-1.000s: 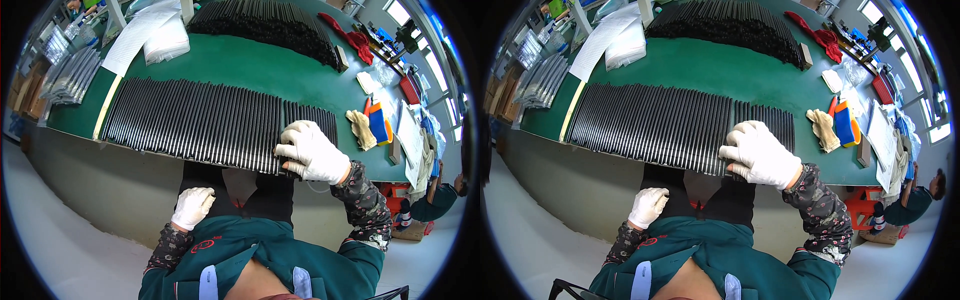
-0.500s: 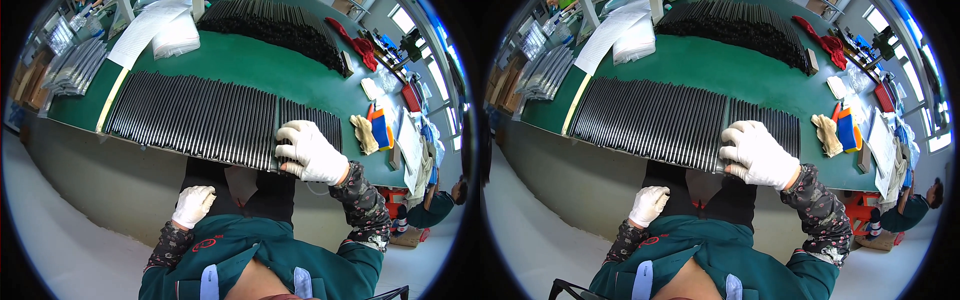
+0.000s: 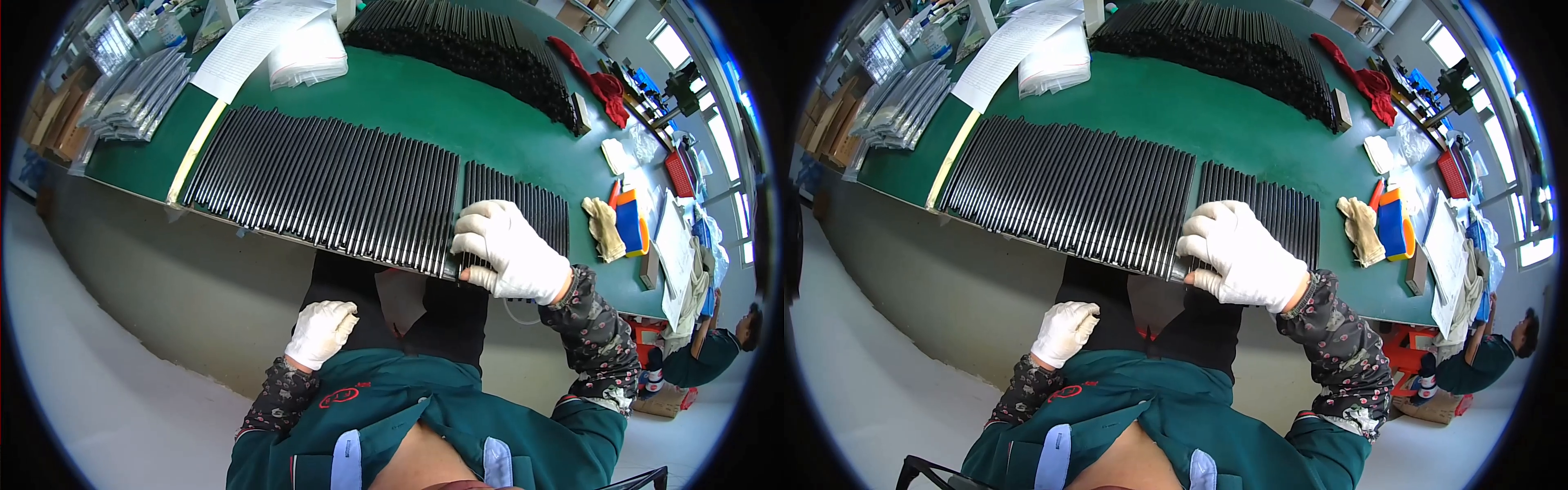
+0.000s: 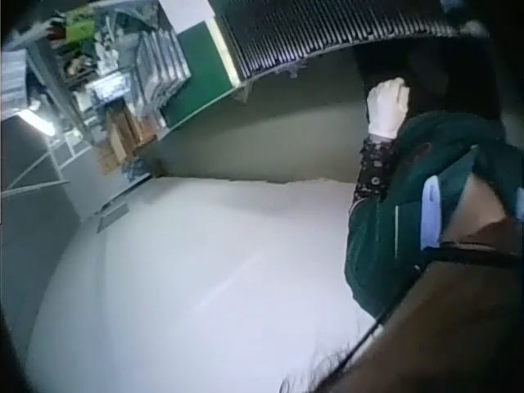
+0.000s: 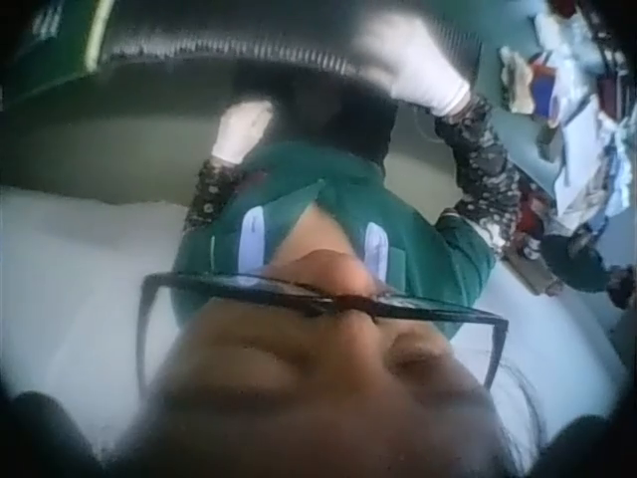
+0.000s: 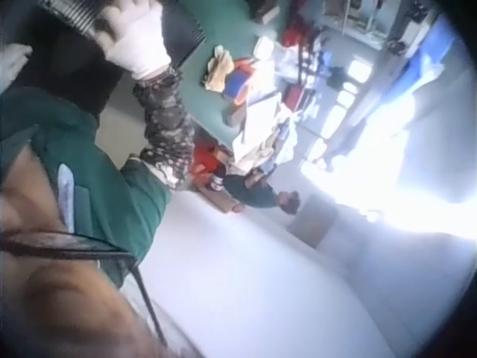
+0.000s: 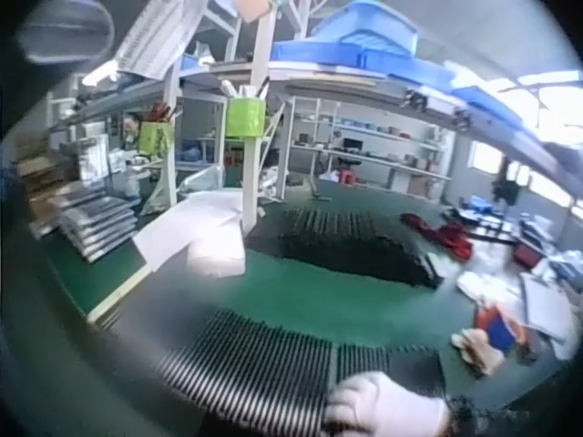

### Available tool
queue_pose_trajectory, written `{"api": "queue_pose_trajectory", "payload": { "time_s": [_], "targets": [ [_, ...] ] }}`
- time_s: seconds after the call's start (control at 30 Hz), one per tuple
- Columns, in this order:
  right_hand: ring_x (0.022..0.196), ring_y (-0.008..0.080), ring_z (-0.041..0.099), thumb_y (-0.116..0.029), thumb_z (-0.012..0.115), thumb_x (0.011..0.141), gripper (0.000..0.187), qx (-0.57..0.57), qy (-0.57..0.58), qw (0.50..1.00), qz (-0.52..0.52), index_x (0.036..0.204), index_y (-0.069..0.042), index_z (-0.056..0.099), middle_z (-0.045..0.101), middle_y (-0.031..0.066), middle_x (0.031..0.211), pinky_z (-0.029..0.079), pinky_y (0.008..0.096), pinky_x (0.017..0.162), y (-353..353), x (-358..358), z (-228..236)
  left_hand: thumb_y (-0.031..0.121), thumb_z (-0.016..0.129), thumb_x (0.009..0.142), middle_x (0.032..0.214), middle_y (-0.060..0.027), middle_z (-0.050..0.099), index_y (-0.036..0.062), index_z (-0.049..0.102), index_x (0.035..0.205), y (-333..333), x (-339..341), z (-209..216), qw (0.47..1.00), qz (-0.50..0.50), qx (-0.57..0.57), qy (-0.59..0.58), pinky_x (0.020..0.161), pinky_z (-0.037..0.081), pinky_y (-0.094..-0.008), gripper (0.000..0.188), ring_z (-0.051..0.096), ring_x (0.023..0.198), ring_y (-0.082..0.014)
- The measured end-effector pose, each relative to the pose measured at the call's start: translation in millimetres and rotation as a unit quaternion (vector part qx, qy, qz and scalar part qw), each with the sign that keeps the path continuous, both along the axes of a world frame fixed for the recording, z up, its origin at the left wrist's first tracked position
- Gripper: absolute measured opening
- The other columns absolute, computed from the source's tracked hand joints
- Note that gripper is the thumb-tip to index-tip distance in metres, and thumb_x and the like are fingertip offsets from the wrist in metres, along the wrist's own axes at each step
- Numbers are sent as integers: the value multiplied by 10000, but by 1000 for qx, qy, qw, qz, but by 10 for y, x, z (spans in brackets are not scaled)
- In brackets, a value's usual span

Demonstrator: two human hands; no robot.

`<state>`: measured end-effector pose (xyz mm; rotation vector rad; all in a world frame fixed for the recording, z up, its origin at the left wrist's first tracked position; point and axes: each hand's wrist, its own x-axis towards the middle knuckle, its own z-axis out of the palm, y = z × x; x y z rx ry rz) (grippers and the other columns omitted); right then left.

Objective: Arranging and aligning small black cylindrical rods on a green workbench and preparing them for packaging.

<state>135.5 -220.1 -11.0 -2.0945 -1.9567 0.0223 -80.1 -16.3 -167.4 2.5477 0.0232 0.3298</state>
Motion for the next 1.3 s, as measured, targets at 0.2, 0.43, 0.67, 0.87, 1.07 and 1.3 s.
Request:
{"api": "queue_pose_trajectory", "payload": {
  "time_s": [0.2, 0.43, 0.67, 0.87, 1.07, 1.3],
  "targets": [
    [957, 264, 456, -304, 641, 651, 351, -30, -22, 999, -22, 911, -90, 544, 501, 70, 937, 342, 395, 842, 90, -48, 48, 158, 576, 753, 762, -60, 604, 84, 569, 822, 0, -29, 35, 1000, 7, 2, 5, 636, 454, -350, 101, 577, 702, -244],
    [960, 267, 451, -321, 640, 658, 367, -1, 0, 1000, 0, 938, -105, 543, 496, 69, 940, 338, 397, 846, 152, -64, 27, 160, 573, 759, 767, -62, 605, 81, 573, 819, 14, -65, 73, 1000, 9, -7, 26, 643, 455, -355, 99, 578, 715, -247],
    [970, 272, 449, -341, 627, 664, 394, -10, -22, 999, 21, 957, -94, 537, 495, 77, 952, 334, 403, 854, 242, -107, 132, 162, 563, 764, 774, -62, 608, 77, 576, 818, 10, -118, 127, 1000, 16, -10, 23, 646, 456, -357, 102, 578, 714, -248],
    [973, 276, 449, -329, 634, 647, 370, -4, -3, 1000, 1, 923, -102, 537, 488, 77, 948, 338, 406, 851, 264, -127, 87, 158, 546, 766, 771, -68, 607, 67, 575, 815, 10, -122, 144, 999, 10, -13, 34, 634, 453, -359, 107, 577, 710, -248],
    [970, 278, 448, -356, 614, 671, 403, -1, -17, 999, 39, 963, -91, 532, 491, 78, 954, 341, 405, 850, 398, -146, 189, 214, 535, 775, 749, -78, 608, 58, 589, 804, 44, -175, 174, 999, 19, -20, 28, 617, 455, -366, 167, 582, 698, -250],
    [958, 255, 460, -327, 640, 647, 375, -10, -5, 1000, 13, 937, -103, 558, 508, 59, 926, 345, 389, 843, 460, -200, 191, 216, 545, 771, 767, -81, 615, 57, 596, 816, 39, -218, 203, 999, 24, -23, 19, 631, 460, -366, 173, 584, 705, -250]
  ]
}}
